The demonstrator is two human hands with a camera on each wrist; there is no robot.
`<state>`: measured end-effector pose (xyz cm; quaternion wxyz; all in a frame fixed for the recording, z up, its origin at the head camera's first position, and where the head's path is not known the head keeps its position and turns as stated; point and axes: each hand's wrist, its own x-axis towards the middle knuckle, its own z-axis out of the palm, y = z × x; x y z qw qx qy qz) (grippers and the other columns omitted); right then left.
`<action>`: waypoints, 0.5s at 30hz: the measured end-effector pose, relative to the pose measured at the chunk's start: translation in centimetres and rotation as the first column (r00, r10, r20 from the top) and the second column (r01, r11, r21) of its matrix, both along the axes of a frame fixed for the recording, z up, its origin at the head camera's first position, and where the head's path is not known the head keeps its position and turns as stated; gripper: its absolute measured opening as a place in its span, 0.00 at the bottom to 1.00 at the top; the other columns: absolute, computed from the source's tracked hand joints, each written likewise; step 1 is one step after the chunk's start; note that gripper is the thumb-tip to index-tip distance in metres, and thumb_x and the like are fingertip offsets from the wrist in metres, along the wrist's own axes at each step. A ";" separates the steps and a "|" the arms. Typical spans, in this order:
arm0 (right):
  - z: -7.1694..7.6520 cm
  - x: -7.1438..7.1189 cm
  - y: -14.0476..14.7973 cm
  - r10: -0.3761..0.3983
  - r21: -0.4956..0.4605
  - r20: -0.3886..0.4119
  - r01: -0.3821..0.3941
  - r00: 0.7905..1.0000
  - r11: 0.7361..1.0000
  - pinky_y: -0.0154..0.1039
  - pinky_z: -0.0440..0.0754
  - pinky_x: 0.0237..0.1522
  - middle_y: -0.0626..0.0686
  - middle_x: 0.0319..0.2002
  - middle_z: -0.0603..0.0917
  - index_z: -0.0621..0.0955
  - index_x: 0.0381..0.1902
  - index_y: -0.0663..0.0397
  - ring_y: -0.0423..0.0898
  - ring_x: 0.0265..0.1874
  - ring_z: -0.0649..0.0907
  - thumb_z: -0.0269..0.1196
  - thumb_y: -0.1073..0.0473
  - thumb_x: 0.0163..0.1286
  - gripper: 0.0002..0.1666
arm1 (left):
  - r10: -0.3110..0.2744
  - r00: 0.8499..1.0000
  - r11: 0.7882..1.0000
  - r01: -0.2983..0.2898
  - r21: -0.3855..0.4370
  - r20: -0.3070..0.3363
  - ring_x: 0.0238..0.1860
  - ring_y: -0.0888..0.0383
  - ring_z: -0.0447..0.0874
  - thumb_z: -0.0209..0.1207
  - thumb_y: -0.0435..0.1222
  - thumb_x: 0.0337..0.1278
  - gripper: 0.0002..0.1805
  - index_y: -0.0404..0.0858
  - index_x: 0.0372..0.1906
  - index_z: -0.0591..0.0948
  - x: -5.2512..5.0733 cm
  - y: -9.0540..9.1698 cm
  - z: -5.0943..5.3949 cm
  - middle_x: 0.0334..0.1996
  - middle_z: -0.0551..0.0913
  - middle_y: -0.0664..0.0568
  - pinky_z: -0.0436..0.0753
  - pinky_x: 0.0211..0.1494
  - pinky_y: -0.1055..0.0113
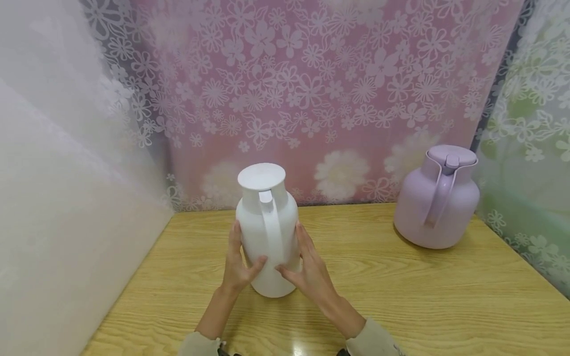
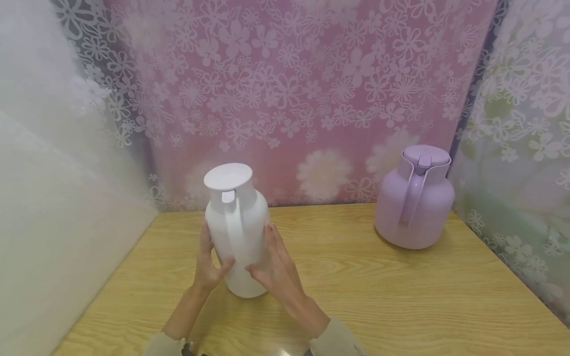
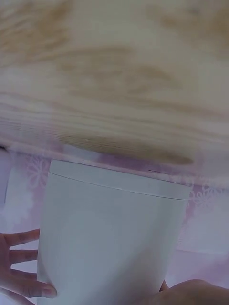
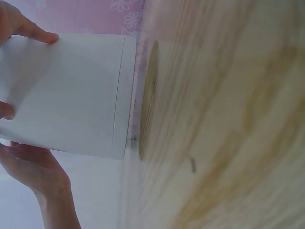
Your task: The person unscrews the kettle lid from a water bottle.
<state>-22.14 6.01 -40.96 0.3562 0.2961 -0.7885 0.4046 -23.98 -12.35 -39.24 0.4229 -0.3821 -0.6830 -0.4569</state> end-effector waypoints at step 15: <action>-0.4 0.1 0.3 0.008 0.013 -0.012 -0.008 1.000 1.000 0.43 0.80 0.39 0.66 0.66 0.58 0.52 0.70 0.63 0.61 0.49 0.75 0.76 0.63 0.43 0.62 | -0.018 1.000 1.000 0.018 0.016 0.003 0.60 0.57 0.61 0.54 0.49 0.60 0.46 0.16 0.61 0.47 0.0 0.3 -0.7 0.66 0.52 0.36 0.65 0.57 0.71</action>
